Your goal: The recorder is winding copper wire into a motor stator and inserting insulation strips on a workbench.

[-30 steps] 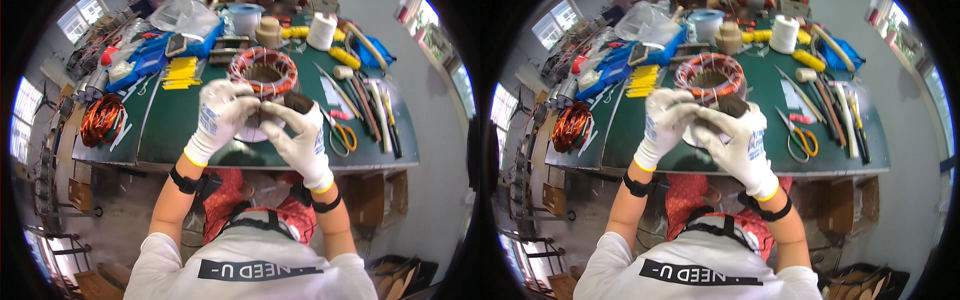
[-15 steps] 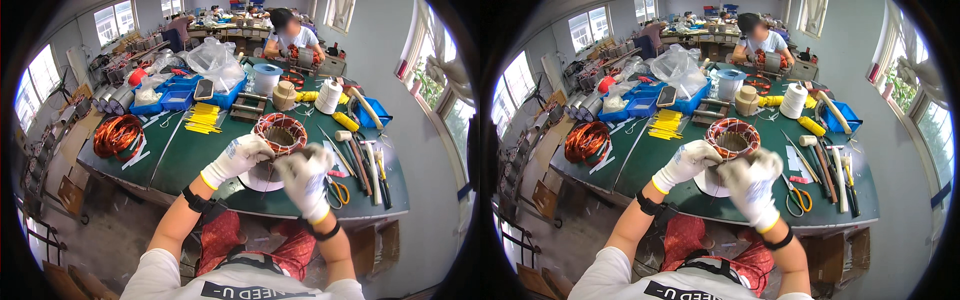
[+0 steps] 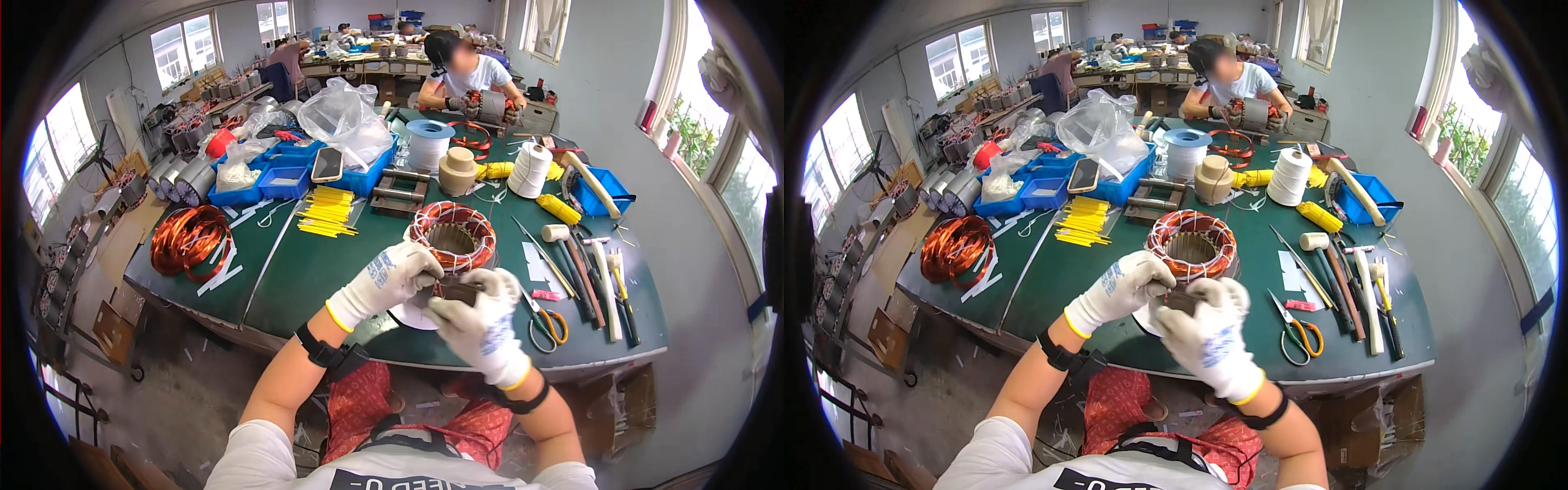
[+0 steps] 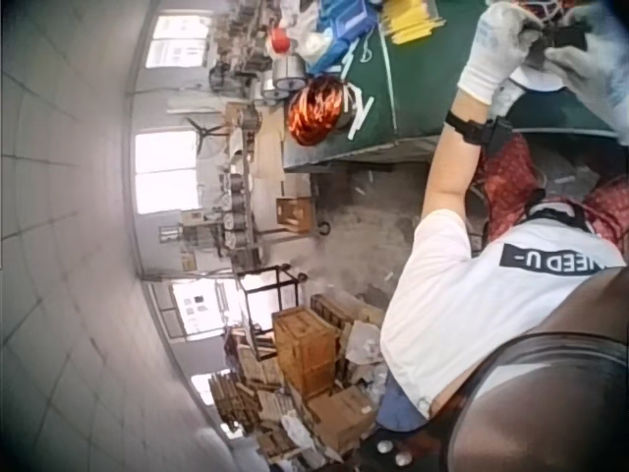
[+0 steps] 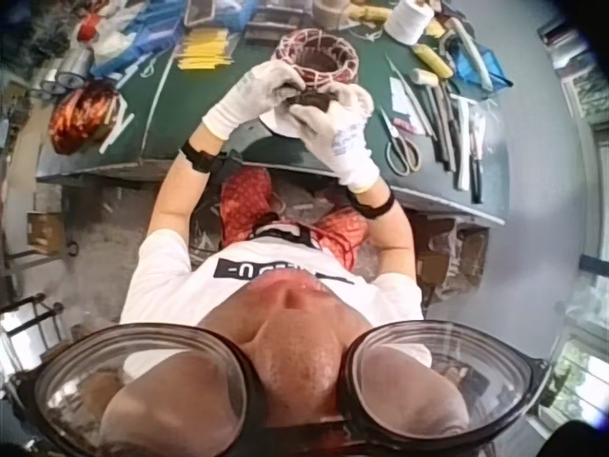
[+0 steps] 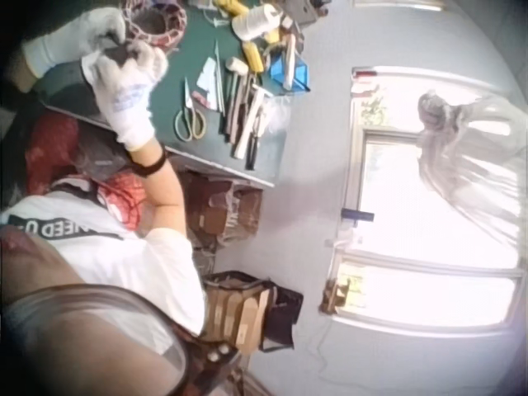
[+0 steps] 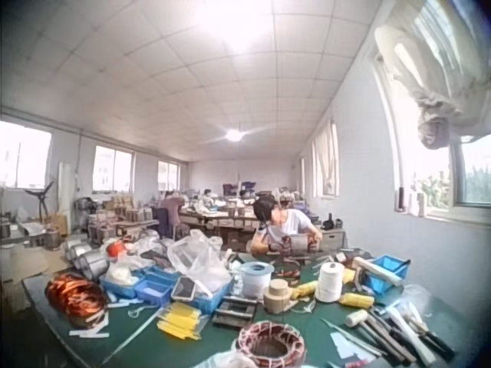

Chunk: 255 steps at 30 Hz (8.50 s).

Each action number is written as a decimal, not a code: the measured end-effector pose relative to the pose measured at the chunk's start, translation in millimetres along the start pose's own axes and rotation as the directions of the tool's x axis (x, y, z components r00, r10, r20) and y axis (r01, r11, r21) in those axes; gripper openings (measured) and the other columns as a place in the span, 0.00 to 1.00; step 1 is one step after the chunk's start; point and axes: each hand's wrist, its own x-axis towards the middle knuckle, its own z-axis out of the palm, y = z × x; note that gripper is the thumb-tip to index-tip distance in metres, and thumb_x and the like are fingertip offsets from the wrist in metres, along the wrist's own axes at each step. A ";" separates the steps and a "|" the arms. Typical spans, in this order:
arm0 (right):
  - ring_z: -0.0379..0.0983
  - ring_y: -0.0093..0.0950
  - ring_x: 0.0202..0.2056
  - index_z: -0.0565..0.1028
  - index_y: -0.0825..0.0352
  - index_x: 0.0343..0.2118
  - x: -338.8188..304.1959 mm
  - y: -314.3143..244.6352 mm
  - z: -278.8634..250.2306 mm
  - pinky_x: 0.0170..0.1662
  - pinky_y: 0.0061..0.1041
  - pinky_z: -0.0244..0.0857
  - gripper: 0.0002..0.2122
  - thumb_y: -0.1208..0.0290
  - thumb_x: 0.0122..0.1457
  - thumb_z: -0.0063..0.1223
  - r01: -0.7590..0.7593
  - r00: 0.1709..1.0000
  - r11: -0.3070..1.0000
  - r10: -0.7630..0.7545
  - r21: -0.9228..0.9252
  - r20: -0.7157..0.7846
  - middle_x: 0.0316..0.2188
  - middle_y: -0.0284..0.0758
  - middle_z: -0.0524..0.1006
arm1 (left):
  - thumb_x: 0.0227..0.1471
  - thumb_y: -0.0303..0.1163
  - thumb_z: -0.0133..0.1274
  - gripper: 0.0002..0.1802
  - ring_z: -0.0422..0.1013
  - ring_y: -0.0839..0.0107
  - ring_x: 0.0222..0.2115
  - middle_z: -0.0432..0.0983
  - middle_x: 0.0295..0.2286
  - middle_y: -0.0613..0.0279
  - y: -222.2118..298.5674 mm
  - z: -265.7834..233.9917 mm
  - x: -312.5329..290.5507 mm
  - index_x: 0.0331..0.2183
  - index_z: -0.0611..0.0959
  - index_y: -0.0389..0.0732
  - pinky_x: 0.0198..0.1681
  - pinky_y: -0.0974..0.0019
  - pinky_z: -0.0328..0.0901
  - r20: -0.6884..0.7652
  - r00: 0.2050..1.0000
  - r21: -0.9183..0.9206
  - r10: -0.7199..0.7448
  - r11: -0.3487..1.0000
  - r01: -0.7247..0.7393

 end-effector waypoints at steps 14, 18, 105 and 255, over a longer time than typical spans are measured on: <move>0.70 0.34 0.39 0.80 0.53 0.21 -16.1 44.8 -31.5 0.47 0.40 0.57 0.04 0.67 0.41 0.65 -0.104 0.986 0.987 0.118 -0.120 0.116 0.25 0.30 0.75 | 0.42 0.24 0.63 0.08 0.74 0.58 0.32 0.77 0.28 0.61 2.0 14.3 1.2 0.29 0.82 0.43 0.38 0.58 0.67 -0.011 1.000 0.009 0.024 1.000 -0.024; 0.68 0.34 0.38 0.81 0.53 0.23 7.9 25.4 -44.9 0.46 0.38 0.55 0.08 0.65 0.40 0.72 0.000 1.000 0.965 -0.002 -0.263 -0.006 0.27 0.31 0.74 | 0.44 0.25 0.62 0.08 0.74 0.60 0.33 0.76 0.28 0.62 5.6 17.1 1.8 0.31 0.82 0.44 0.38 0.59 0.67 -0.032 0.998 -0.083 -0.054 0.995 0.051; 0.76 0.40 0.37 0.82 0.54 0.35 -15.8 108.9 29.7 0.43 0.38 0.70 0.14 0.78 0.45 0.58 0.101 0.989 0.980 -0.080 0.171 -0.125 0.32 0.33 0.81 | 0.47 0.28 0.62 0.09 0.74 0.59 0.44 0.80 0.40 0.62 3.4 24.1 14.4 0.34 0.84 0.45 0.54 0.53 0.61 -0.145 0.988 0.146 0.046 0.989 -0.025; 0.75 0.42 0.24 0.82 0.64 0.35 -83.9 27.4 -40.8 0.28 0.33 0.67 0.07 0.71 0.53 0.60 -0.336 0.925 0.831 0.203 0.443 0.322 0.24 0.41 0.77 | 0.51 0.50 0.63 0.26 0.71 0.83 0.23 0.78 0.24 0.66 78.9 79.5 -60.3 0.36 0.84 0.33 0.23 0.78 0.64 0.604 0.523 -0.619 -0.601 0.059 0.783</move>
